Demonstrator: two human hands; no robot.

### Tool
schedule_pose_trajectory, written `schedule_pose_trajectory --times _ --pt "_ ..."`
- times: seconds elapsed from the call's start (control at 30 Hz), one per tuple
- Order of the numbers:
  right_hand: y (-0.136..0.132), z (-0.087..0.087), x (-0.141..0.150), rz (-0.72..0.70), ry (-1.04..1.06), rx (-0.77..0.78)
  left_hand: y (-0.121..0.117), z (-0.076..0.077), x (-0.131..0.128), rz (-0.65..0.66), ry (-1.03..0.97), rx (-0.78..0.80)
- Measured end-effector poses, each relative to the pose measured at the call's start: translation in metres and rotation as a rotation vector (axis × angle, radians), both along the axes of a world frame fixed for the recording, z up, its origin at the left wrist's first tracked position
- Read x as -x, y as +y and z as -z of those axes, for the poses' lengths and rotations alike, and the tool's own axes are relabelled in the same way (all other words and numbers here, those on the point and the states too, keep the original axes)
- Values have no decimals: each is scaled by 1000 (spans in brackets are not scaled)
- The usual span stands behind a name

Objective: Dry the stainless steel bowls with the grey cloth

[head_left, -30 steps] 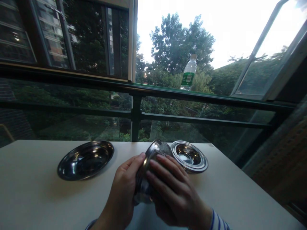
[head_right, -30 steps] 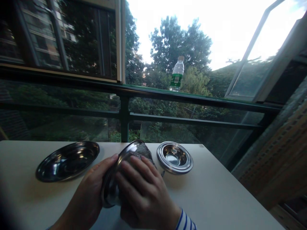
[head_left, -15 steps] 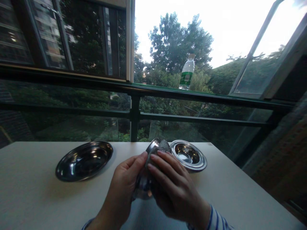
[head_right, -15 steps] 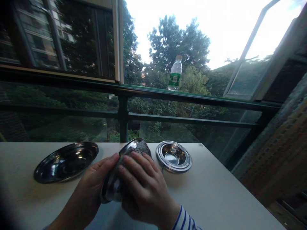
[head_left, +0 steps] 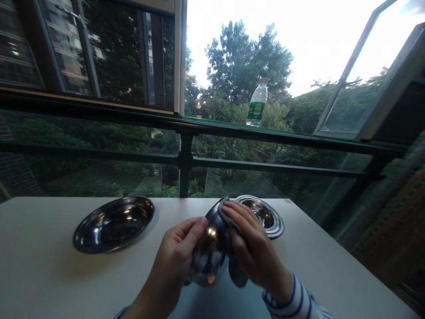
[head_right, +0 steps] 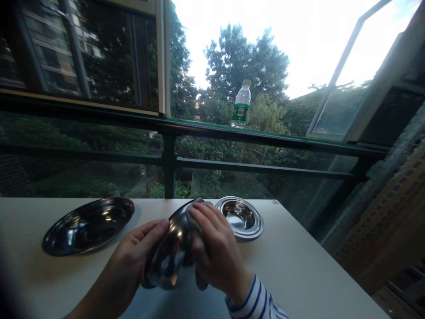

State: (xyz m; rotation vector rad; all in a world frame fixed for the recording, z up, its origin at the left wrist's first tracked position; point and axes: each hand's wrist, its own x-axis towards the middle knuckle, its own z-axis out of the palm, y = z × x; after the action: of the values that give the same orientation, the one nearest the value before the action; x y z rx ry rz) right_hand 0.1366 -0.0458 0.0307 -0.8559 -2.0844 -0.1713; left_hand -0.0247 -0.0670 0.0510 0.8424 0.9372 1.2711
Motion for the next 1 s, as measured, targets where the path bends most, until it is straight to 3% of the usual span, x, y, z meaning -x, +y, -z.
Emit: schedule_pose_trajectory --times 0.1,0.27,0.4,0.5,0.63,0.87,1.0 --pt "2 0 -3 58 68 51 -2 -1 0 -1 13 3" --pt "-15 2 10 -80 -155 -139 -1 -3 1 -2 -56 -33" --pt "-16 4 15 -116 -242 -202 -1 0 -1 36 -60 -29" --pt "-6 6 8 -97 -135 -155 -2 1 -2 13 -13 -53" --pt "0 6 1 42 93 -11 -1 0 -3 24 42 -70" --pt "-3 8 4 -99 -27 -103 -2 -1 0 30 63 -123" --pt "8 11 -3 52 177 96 -4 -2 1 37 104 -77"
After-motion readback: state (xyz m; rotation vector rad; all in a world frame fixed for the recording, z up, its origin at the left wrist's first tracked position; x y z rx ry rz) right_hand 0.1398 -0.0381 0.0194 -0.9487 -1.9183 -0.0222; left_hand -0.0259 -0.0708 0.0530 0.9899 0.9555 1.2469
